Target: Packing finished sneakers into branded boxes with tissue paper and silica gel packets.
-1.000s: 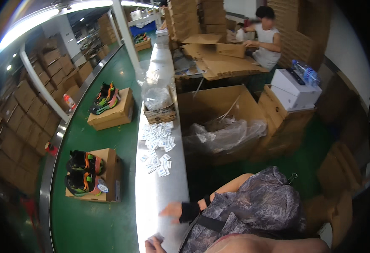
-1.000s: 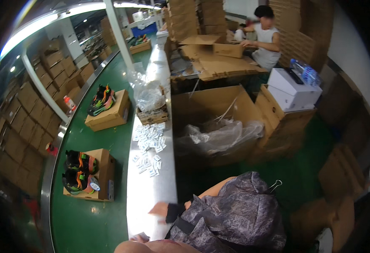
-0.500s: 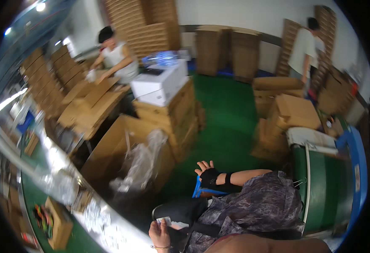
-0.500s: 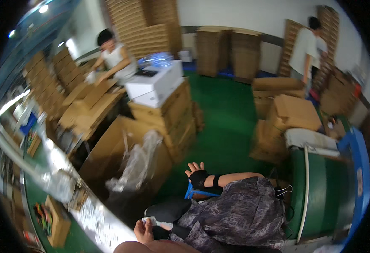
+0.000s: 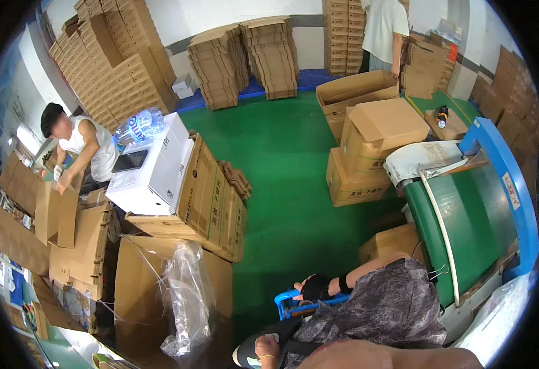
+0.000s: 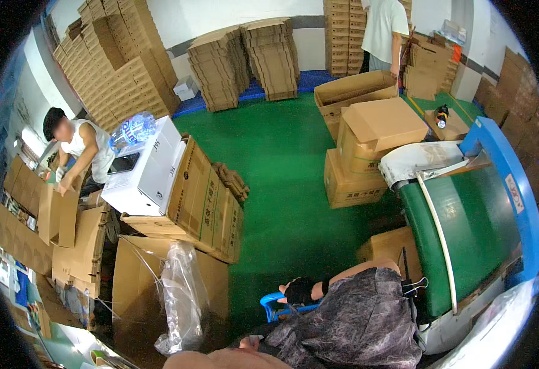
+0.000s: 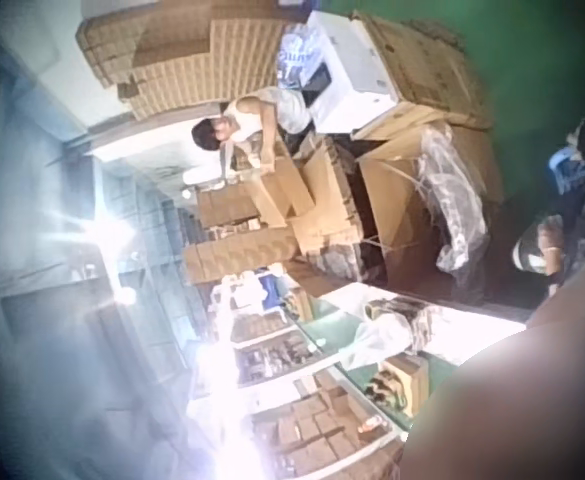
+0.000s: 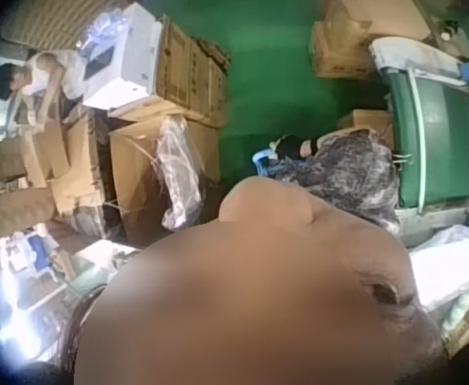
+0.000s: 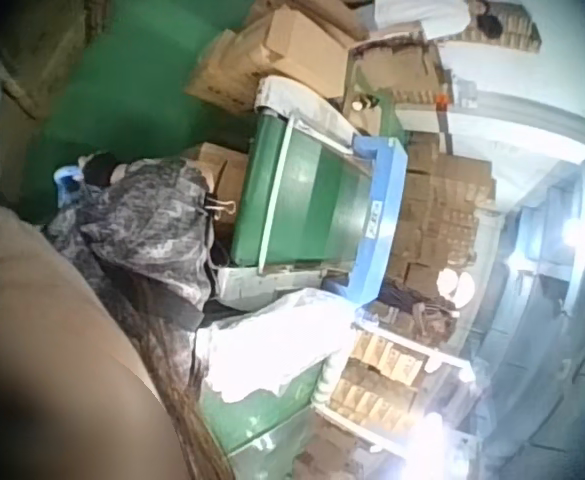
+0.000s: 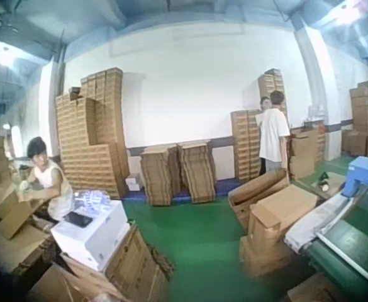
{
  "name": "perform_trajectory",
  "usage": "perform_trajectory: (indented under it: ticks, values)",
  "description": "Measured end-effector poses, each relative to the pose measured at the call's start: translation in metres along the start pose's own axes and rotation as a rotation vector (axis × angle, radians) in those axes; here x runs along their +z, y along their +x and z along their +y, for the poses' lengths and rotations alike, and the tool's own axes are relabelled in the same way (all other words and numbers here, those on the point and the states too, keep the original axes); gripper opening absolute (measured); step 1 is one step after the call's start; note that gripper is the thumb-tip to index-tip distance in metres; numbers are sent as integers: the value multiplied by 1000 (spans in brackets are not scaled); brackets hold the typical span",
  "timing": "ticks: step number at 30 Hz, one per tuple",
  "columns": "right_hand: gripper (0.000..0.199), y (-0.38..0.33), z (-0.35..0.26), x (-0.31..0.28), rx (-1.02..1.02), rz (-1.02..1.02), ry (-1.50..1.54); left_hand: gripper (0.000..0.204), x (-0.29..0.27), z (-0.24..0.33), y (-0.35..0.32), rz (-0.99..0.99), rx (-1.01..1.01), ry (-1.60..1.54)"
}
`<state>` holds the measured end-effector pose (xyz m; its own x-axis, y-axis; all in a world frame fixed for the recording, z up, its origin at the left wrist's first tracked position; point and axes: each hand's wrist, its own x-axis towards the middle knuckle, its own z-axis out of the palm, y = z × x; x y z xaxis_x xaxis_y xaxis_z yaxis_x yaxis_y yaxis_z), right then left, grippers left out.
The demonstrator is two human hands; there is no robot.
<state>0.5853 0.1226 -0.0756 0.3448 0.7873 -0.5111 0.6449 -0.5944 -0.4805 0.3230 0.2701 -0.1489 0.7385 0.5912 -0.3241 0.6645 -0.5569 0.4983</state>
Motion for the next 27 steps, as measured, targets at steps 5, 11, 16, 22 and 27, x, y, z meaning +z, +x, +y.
perform_trajectory:
  ticks: [5,11,16,22,27]
  values:
    - [50,10,-3,6,12,23,-46,27,79,-56,18,-89,-234,89]
    - [48,-3,5,-4,-15,74,2,27,34,4,3,190,11,33]
    - [55,0,2,-4,-22,27,-20,28,63,-31,7,164,-7,-152]
    - [52,-6,-4,-12,-52,65,-79,29,38,-11,5,128,-108,-260]
    - [36,3,-12,-15,-117,70,-70,29,75,-60,13,154,-68,-434]
